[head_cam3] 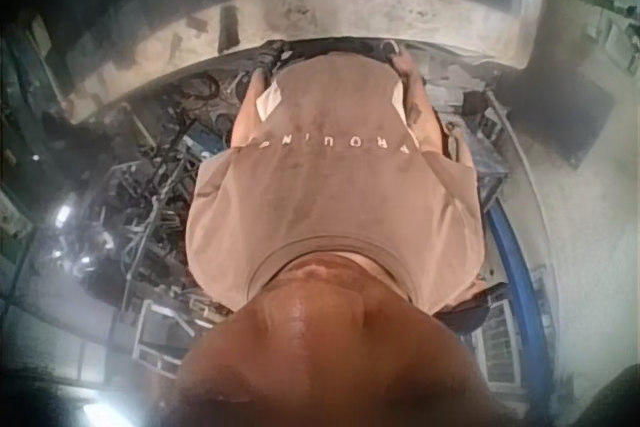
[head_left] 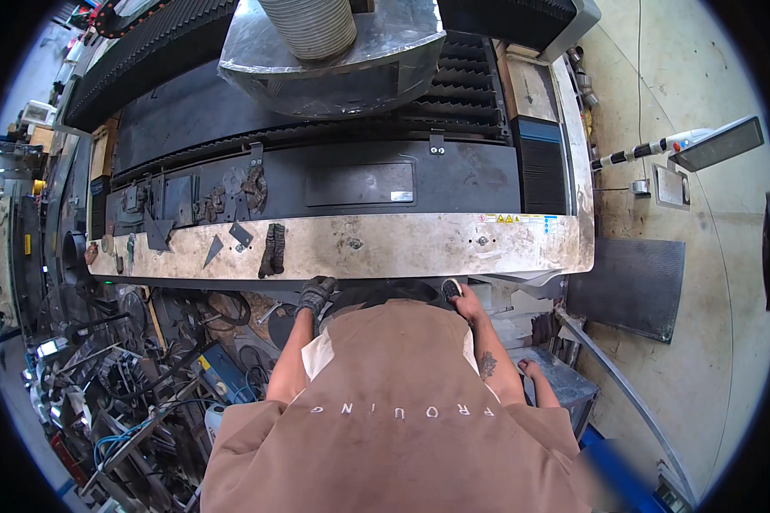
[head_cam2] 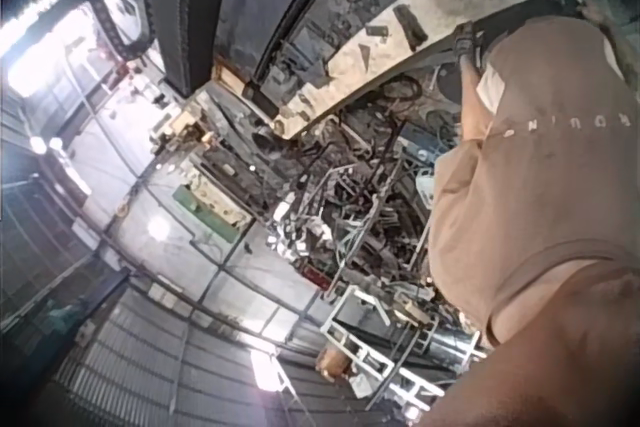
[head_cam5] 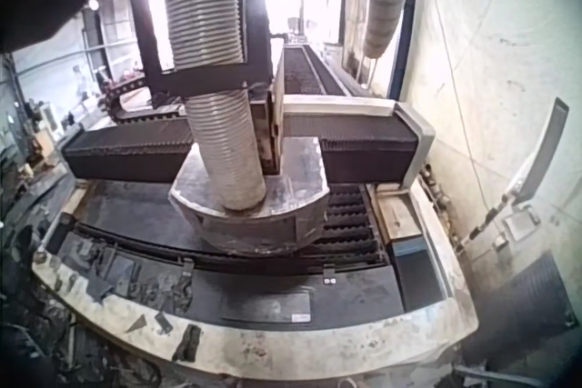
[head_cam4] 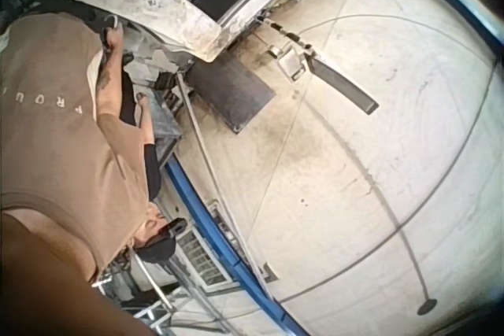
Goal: Operating a metal laser cutting machine and interacting with the control software on a terminal.
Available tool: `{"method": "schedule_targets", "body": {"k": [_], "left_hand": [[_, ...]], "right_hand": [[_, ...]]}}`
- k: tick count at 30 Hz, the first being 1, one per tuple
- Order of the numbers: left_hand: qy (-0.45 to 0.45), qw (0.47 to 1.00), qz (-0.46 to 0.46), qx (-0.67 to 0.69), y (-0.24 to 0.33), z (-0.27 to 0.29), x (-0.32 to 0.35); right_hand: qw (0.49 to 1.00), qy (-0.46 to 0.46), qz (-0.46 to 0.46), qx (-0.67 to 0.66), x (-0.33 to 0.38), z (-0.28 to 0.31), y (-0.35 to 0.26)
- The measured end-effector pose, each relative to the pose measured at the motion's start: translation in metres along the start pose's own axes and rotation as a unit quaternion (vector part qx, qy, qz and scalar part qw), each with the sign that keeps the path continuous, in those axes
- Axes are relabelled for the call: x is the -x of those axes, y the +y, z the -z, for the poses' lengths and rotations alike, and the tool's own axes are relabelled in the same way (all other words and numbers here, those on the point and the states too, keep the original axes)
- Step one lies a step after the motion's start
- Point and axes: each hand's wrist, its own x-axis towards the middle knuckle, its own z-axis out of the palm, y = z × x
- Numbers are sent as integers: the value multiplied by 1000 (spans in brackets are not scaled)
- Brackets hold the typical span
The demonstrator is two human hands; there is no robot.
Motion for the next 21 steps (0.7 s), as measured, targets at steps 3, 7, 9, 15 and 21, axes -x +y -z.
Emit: {"method": "schedule_targets", "body": {"k": [3, 7, 9, 15, 21], "left_hand": [[13, 1000, -22, 2, -4, -2, -10], [52, 996, -72, -25, -11, -3, -23], [35, 997, -70, -7, -10, 1, -26], [-2, 998, 29, 61, -15, 23, -14], [25, 998, 48, -28, -32, 41, -10]], "right_hand": [[1000, -15, 4, 23, -2, -7, -14], [999, -28, 7, 43, -10, -13, -28], [999, -16, 16, 48, -18, -17, -26], [997, -30, 15, 73, -30, -18, -56], [992, -39, 33, 111, -36, -22, -69]]}}
